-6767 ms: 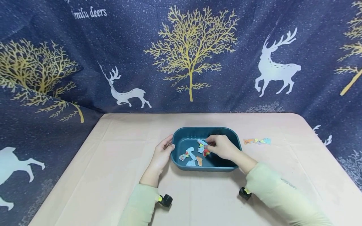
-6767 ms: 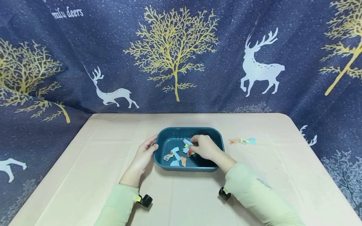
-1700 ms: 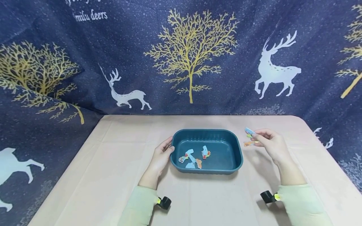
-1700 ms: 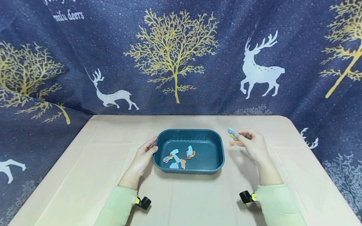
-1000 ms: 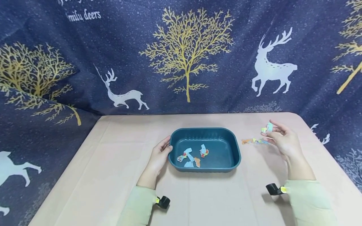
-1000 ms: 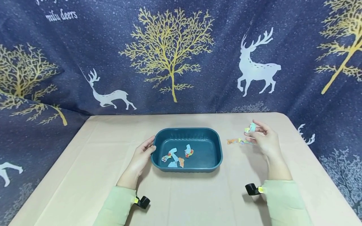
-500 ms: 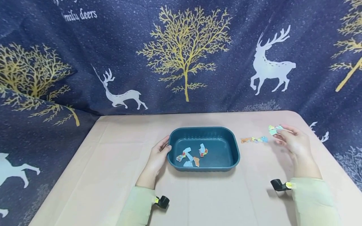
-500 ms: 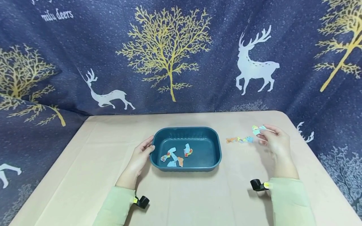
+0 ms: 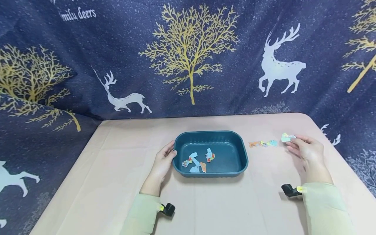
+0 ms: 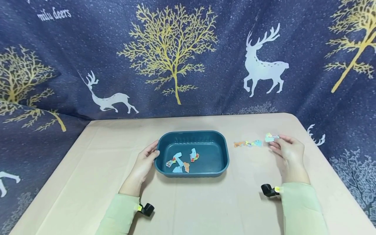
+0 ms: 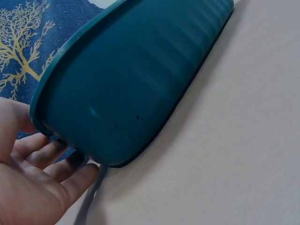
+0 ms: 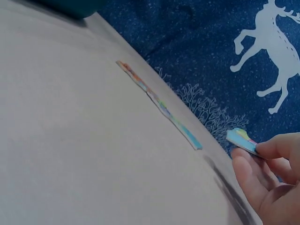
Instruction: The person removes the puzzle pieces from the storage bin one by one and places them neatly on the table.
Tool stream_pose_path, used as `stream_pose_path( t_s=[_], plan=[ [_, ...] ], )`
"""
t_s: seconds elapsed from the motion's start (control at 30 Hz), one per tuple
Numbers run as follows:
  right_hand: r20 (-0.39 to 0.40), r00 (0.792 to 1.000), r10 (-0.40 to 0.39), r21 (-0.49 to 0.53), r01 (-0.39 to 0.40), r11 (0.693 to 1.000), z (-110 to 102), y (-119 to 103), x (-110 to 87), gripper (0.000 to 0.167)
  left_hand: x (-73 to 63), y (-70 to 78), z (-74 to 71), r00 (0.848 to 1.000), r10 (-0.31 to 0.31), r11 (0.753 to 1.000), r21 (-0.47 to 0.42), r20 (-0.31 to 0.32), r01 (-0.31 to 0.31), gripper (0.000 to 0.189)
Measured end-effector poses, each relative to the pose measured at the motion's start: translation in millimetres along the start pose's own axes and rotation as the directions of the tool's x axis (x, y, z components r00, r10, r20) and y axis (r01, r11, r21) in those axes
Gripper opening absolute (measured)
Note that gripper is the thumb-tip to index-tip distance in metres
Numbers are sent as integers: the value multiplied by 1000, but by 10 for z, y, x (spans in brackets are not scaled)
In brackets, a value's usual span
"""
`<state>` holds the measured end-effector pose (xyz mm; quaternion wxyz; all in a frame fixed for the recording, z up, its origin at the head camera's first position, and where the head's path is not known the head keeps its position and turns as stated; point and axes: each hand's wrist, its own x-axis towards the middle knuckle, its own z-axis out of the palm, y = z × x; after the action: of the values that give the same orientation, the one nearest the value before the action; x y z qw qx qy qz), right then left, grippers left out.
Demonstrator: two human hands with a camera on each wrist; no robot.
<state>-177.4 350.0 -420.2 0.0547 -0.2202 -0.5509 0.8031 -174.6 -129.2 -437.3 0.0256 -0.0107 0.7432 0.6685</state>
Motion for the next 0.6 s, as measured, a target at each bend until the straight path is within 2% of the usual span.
stream_pose_path(
  t_s=[0.27,0.6],
  plan=[
    [-64,998,27,-111,-34,993,-33,69,50,12,5,-14,-11,1000,1,1000,-9,6,-1,48],
    [-70,998,9,-109,-17,994,-33,131,93,16,9,2,-5,1000,-1,1000,-16,4,1,48]
  ],
)
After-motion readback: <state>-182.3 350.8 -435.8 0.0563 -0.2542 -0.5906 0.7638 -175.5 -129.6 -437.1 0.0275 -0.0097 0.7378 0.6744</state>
